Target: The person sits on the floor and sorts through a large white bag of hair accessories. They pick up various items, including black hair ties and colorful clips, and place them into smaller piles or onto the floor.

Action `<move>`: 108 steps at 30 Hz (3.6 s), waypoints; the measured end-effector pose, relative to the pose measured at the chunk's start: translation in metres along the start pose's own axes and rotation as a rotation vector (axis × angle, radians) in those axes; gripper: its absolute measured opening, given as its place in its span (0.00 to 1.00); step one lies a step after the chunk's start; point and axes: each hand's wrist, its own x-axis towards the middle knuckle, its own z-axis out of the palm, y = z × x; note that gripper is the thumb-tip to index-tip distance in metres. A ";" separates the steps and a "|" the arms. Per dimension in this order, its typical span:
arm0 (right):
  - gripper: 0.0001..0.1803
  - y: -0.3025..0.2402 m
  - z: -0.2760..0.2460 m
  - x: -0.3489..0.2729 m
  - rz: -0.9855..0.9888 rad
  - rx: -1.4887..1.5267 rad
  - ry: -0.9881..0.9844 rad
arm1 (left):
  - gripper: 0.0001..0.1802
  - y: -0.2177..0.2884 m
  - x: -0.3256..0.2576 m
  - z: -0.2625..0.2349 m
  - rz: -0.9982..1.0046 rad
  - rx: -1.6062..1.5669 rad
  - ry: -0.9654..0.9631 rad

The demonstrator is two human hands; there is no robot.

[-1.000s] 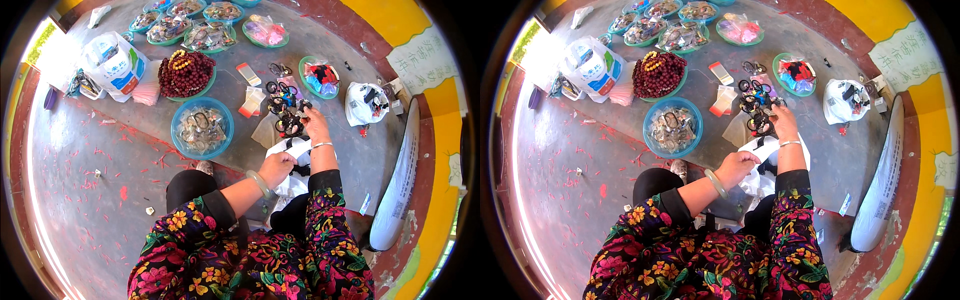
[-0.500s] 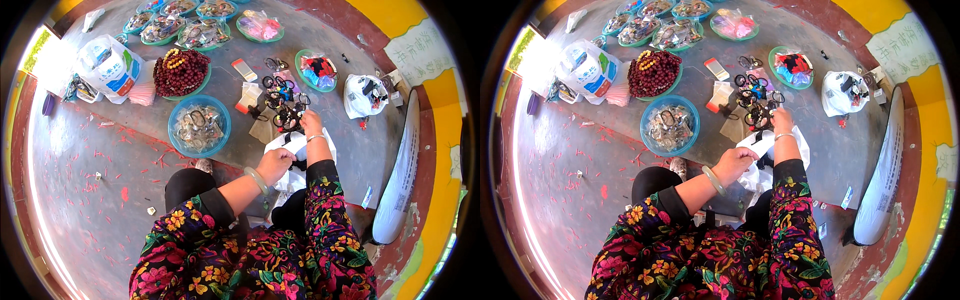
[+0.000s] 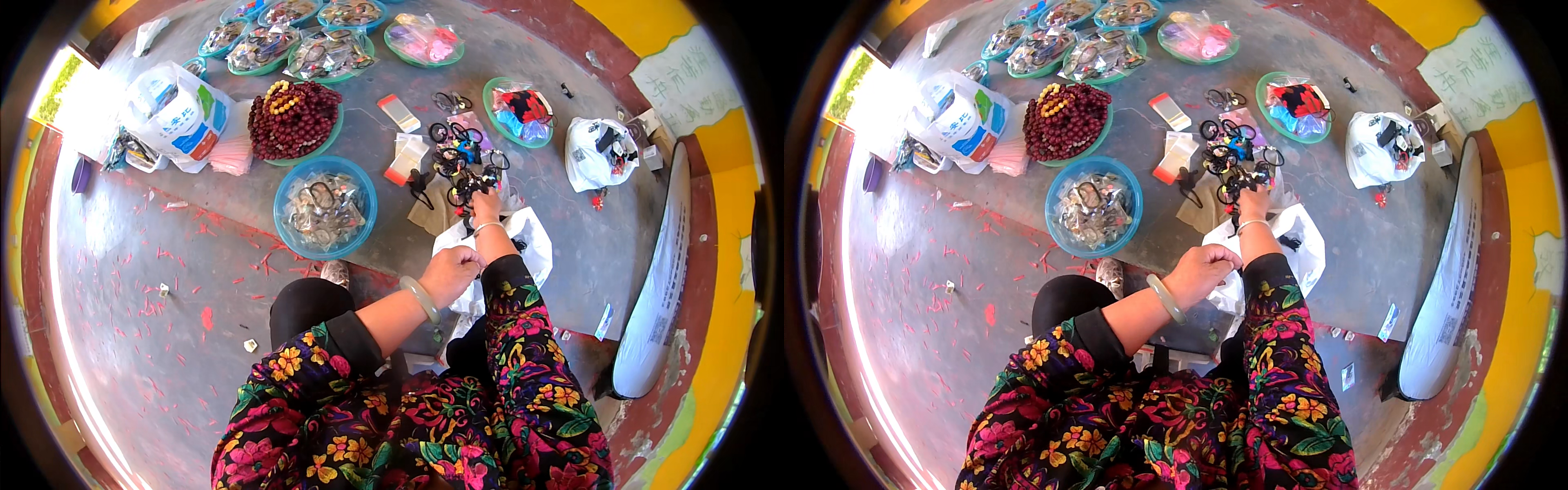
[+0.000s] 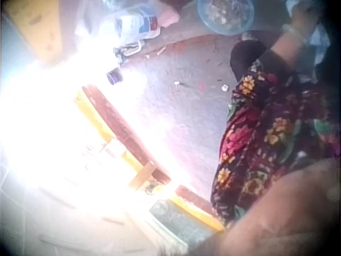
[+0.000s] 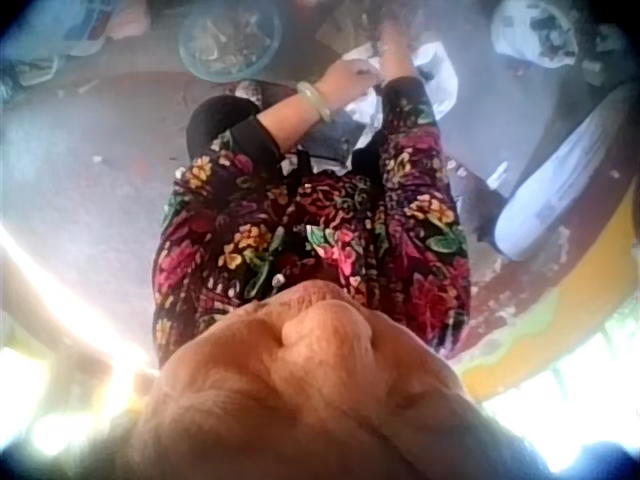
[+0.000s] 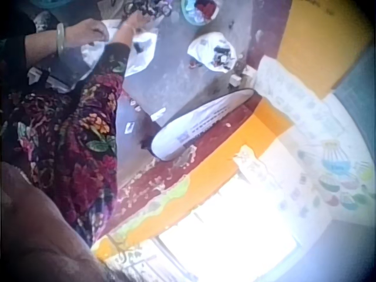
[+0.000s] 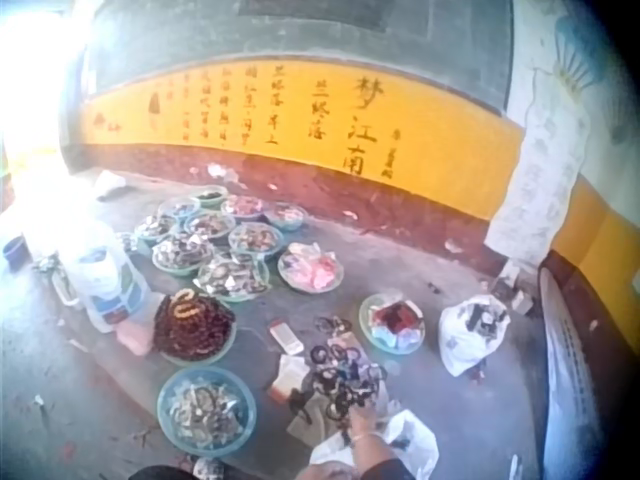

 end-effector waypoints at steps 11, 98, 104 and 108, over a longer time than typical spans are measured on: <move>0.21 -0.003 0.046 -0.043 -0.719 -0.611 -0.327 | 0.10 -0.009 0.005 0.007 0.038 0.007 -0.038; 0.18 -0.097 -0.187 -0.091 -0.407 -0.878 -0.781 | 0.11 0.019 -0.027 0.006 0.115 0.437 -0.206; 0.15 -0.112 -0.114 -0.040 -0.404 -0.763 -0.595 | 0.11 0.010 -0.024 0.007 0.137 0.525 -0.229; 0.12 -0.098 -0.055 0.008 -0.263 -0.634 -0.421 | 0.13 0.013 -0.024 0.008 0.135 0.596 -0.265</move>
